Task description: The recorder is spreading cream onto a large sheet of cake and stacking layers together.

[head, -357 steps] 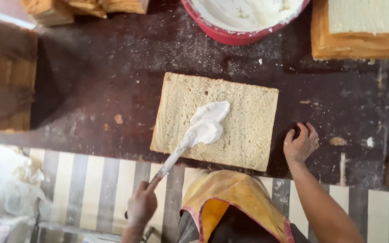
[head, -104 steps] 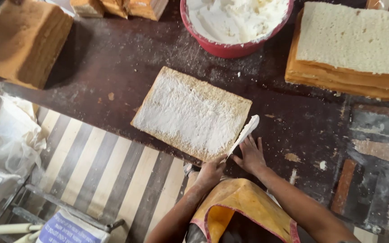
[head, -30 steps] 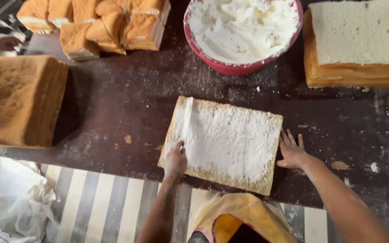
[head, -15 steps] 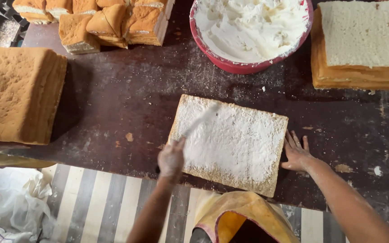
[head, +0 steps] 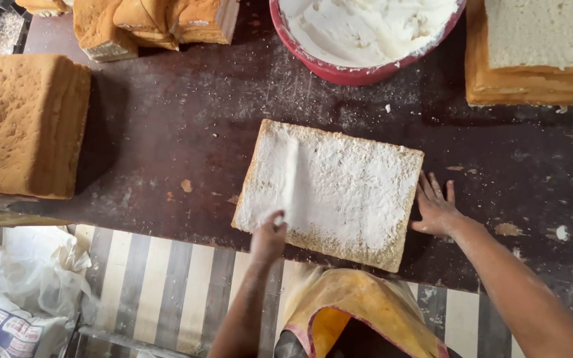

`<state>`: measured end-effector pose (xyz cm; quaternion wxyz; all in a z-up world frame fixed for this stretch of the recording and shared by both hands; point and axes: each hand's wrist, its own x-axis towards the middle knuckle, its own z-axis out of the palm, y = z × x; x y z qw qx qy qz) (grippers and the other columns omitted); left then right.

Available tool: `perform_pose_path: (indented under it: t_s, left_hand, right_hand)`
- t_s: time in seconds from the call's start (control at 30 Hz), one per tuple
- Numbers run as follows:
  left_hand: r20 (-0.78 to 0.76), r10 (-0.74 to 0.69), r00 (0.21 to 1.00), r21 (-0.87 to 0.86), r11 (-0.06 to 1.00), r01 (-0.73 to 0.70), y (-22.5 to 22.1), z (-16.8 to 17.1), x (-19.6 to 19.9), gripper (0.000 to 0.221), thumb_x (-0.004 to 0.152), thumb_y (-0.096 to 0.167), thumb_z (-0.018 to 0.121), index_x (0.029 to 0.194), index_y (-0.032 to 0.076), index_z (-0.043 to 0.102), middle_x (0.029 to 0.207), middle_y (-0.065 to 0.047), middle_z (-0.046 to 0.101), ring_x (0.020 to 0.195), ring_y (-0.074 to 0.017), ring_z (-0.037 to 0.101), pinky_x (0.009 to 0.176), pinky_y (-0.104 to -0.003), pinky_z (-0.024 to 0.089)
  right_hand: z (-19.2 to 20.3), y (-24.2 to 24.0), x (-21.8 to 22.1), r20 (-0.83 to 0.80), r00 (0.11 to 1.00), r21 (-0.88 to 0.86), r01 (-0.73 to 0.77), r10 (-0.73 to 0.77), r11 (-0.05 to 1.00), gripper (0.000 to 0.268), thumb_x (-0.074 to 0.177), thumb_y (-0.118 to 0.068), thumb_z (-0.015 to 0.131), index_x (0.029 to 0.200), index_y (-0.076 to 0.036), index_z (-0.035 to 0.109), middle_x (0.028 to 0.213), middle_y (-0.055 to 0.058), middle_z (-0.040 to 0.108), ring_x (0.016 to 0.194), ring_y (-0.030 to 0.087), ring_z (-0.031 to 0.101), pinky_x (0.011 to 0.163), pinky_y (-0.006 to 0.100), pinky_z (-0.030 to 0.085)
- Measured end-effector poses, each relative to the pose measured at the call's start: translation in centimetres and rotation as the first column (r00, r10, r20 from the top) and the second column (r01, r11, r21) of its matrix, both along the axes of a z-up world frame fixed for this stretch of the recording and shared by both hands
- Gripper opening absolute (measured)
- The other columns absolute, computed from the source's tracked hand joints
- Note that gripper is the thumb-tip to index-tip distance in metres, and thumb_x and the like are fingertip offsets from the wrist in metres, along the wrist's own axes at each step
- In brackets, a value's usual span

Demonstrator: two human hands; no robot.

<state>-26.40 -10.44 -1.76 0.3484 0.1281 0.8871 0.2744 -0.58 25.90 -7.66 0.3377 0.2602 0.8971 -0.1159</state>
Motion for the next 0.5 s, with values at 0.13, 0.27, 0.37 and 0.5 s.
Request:
perform_pose_path:
  t_s: [0.13,0.27,0.37,0.5]
  left_hand:
    - [0.092,-0.158,0.983,0.017,0.987,0.158,3.7,1.1,6.3,0.041,0.103,0.025,0.054,0.143,0.022,0.058,0.103,-0.01,0.078,0.051,-0.006,0.054,0.043,-0.025,0.048]
    - [0.144,-0.392,0.909,0.093,0.919,0.382,7.2,1.8,11.8,0.045,0.102,0.024,0.057,0.146,0.019,0.056,0.121,-0.013,0.074,0.069,-0.0116,0.062,0.059,-0.027,0.052]
    - [0.201,-0.386,0.9,0.113,0.922,0.37,9.6,5.8,14.2,0.046,0.103,0.028,0.057,0.148,0.021,0.056,0.121,-0.015,0.074,0.085,-0.0135,0.07,0.075,-0.029,0.057]
    - [0.254,-0.201,0.946,0.26,0.956,0.133,9.5,2.8,14.8,0.047,0.099,0.031,0.055,0.145,0.023,0.056,0.127,-0.013,0.07,0.097,-0.0194,0.075,0.082,-0.035,0.064]
  right_hand:
    - [1.2,-0.4,-0.4,0.003,1.0,0.006,-0.011,0.011,1.0,0.133,0.077,-0.057,0.075,0.163,-0.009,-0.014,0.172,0.014,-0.02,0.157,0.03,-0.024,0.121,0.061,-0.017]
    - [2.5,-1.0,-0.4,-0.012,1.0,-0.033,0.017,-0.018,0.999,0.132,0.079,-0.062,0.073,0.162,-0.009,-0.015,0.171,0.014,-0.02,0.156,0.03,-0.024,0.121,0.061,-0.018]
    - [4.1,-1.4,-0.2,-0.03,0.998,-0.052,0.045,-0.046,0.998,0.132,0.078,-0.065,0.072,0.162,-0.009,-0.013,0.171,0.014,-0.018,0.157,0.03,-0.023,0.122,0.062,-0.017]
    - [3.1,-0.8,0.5,-0.125,0.992,-0.079,0.026,-0.035,0.997,0.134,0.078,-0.064,0.073,0.162,-0.01,-0.017,0.171,0.013,-0.019,0.157,0.029,-0.022,0.122,0.06,-0.016]
